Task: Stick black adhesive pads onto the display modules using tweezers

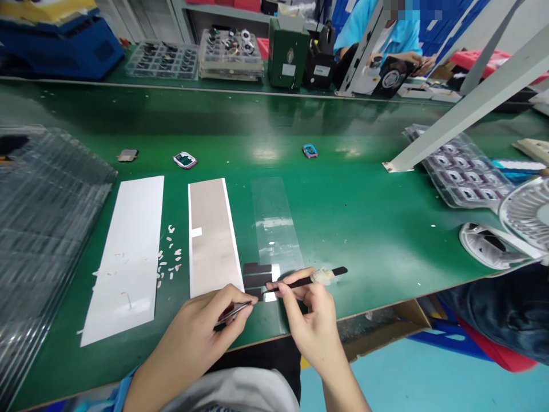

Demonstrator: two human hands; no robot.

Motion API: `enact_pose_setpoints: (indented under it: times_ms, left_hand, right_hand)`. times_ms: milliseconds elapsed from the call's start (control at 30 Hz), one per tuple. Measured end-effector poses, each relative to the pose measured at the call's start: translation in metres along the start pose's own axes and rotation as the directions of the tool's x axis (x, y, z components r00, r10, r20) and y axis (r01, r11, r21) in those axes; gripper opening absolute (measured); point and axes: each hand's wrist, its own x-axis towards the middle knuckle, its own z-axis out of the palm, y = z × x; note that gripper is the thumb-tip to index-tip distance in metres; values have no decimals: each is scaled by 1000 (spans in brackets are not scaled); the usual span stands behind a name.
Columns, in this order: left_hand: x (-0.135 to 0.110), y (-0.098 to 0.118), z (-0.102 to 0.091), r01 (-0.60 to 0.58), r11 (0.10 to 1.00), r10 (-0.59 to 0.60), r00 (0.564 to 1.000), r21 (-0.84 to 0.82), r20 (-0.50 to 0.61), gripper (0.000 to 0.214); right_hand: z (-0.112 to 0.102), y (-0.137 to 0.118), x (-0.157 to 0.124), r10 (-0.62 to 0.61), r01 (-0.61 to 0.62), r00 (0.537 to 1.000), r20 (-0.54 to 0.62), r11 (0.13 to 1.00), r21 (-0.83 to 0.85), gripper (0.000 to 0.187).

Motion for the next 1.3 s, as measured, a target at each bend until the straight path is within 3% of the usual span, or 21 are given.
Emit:
enact_pose_setpoints:
  times_ms: [200, 333, 433, 567, 700, 867, 1133, 1300]
  left_hand:
    - [0, -1, -4, 96, 971, -117, 990, -221, -83, 10]
    - [2, 2, -11, 180, 870, -205, 979, -460, -4, 14]
    - [2, 5, -18, 166, 814, -194, 981, -557, 10, 15]
    - [-3, 6, -28, 99, 827, -141, 989, -553, -33, 19]
    - [-10, 4, -39, 82, 841, -161, 982, -535, -102, 14]
    - [-13, 0, -50, 4, 886, -109, 974, -464, -200, 20]
    - [-10, -13, -45, -12, 951, -98, 937, -309, -337, 21]
    - [-13, -18, -40, -36, 959, -63, 941, -282, -334, 41]
  right_hand:
    - [-3, -10, 1, 28, -11, 992, -124, 991, 134, 5]
    - [10, -33, -2, -112, 143, 981, -156, 967, 209, 9]
    - [30, -49, -3, -243, 271, 959, -146, 938, 216, 12]
    - [52, -57, -3, -350, 362, 932, -95, 912, 192, 18]
    - [65, -61, 0, -425, 428, 903, -57, 882, 196, 23]
    - [83, -70, 10, -500, 526, 850, -166, 822, 217, 20]
    - [100, -65, 15, -446, 452, 891, -90, 844, 290, 18]
    - [107, -58, 13, -438, 447, 894, -96, 855, 263, 23]
